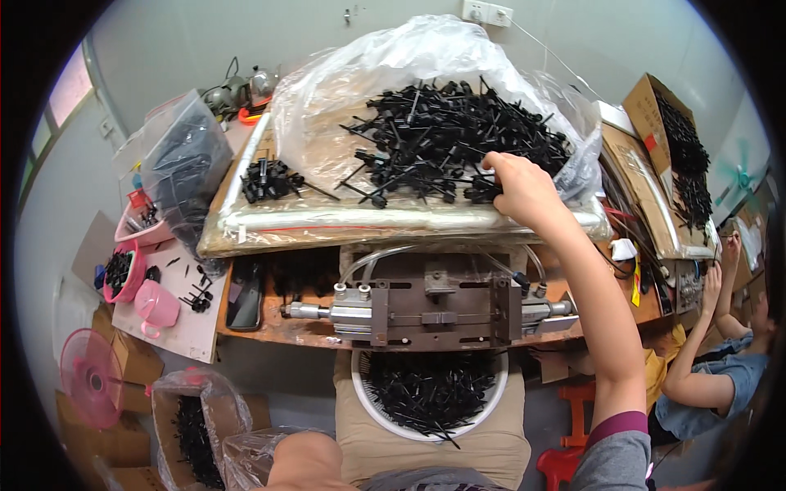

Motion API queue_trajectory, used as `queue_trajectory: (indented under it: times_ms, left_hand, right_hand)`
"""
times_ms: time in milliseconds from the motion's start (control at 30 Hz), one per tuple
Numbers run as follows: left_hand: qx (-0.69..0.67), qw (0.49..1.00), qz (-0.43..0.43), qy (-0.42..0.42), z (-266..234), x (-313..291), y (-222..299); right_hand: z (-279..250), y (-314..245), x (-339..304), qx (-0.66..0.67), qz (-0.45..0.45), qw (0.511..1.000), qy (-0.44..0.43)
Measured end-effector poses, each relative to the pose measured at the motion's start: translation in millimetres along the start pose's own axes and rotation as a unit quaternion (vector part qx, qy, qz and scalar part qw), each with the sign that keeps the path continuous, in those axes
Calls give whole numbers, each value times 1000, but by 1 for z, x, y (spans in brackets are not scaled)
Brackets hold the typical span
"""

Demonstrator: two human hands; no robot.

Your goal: Manually assembling small black plastic components using a workbench fixture.

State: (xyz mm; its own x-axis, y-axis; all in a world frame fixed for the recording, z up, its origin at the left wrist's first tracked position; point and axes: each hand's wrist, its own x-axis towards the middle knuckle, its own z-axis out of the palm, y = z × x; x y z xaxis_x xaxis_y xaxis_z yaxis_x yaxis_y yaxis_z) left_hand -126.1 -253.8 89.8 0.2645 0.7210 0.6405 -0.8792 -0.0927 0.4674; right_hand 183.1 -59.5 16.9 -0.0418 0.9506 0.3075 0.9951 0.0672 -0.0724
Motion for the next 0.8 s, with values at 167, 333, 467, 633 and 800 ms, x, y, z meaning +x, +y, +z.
queue_trajectory:
  times_ms: [167, 333, 467, 633, 800]
  left_hand:
    - [-33, 961, 98, -257, -42, 1, -16]
    - [163, 945, 263, -104, -34, -45, -34]
    - [75, 794, 597, 89, -7, -41, -64]
    - [-23, 762, 608, 223, 46, -35, -71]
    - [-78, 775, 549, 303, 70, -37, -84]
  right_hand:
    - [-2, 6, 2, 0, -3, 1000, -2]
    - [-7, 3, 5, -10, 1, 1000, -27]
    - [-7, 0, 2, 10, 10, 1000, -9]
    - [-9, 2, -2, 17, -15, 1000, 16]
    - [-8, 6, -2, 53, -41, 994, 82]
